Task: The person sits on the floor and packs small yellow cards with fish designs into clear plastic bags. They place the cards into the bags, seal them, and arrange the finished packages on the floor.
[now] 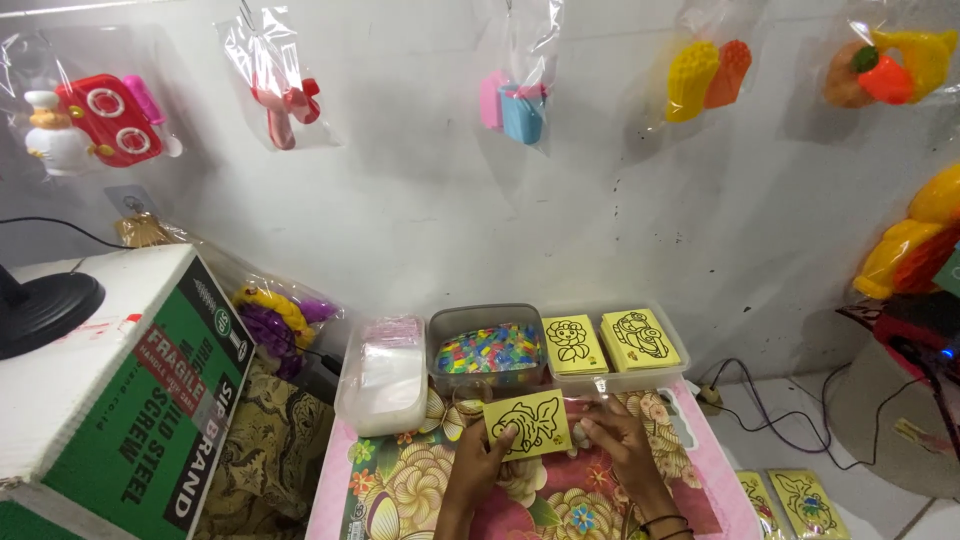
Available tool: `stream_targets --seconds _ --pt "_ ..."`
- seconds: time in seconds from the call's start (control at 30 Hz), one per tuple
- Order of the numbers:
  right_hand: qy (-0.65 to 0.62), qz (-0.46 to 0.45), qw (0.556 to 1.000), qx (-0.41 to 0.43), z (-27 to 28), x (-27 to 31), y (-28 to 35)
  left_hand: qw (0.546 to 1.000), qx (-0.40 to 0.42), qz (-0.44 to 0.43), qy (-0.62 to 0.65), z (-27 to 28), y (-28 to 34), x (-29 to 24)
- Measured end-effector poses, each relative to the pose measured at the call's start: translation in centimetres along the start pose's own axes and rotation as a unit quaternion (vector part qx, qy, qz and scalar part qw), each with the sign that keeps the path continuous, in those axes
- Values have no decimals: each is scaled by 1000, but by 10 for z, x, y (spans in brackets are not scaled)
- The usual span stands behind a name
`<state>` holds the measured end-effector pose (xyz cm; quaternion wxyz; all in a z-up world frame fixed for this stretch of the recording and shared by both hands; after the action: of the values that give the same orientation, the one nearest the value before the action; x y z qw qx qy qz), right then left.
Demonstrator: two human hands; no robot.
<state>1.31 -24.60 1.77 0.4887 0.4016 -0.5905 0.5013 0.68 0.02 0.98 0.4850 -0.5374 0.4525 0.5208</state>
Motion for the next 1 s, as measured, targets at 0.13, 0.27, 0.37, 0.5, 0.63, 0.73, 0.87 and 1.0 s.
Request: stream_targets --seconds 0.13,0.27,0.37,0.5,0.63,0.73,0.87,1.0 --pt "-4 -11 1000 -12 -1 1 -1 996 39 21 78 1 1 -1" --pt "-38 -9 999 -12 2 -12 -4 998 24 45 38 0 0 -2" --pt "-48 -6 998 -35 4 -21 -6 999 23 41 18 -1 -1 0" --pt "-11 -5 998 -62 1 -10 -6 996 37 63 60 -4 -8 9" --pt "-10 -33 997 -69 0 -4 -5 999 23 40 16 -3 -6 0" --pt "-13 -3 998 -63 1 -5 -4 999 12 17 -28 -2 -5 -5" --pt "-54 -9 997 -61 1 -8 -3 999 13 39 1 -2 -3 -7" --pt "-64 -16 996 -55 3 -15 -4 997 23 54 54 -1 -1 -7"
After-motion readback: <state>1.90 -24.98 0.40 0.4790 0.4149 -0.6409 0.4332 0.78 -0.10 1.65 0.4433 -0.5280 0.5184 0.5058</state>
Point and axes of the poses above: each hand's wrist, its own y-axis away from the middle knuckle, its own z-axis out of the back of the hand, x = y × z, the point moved 1 cm from there along -y, towards the middle knuckle, and after that the axes turned 11 degrees about -x, right-handed, at the moved point
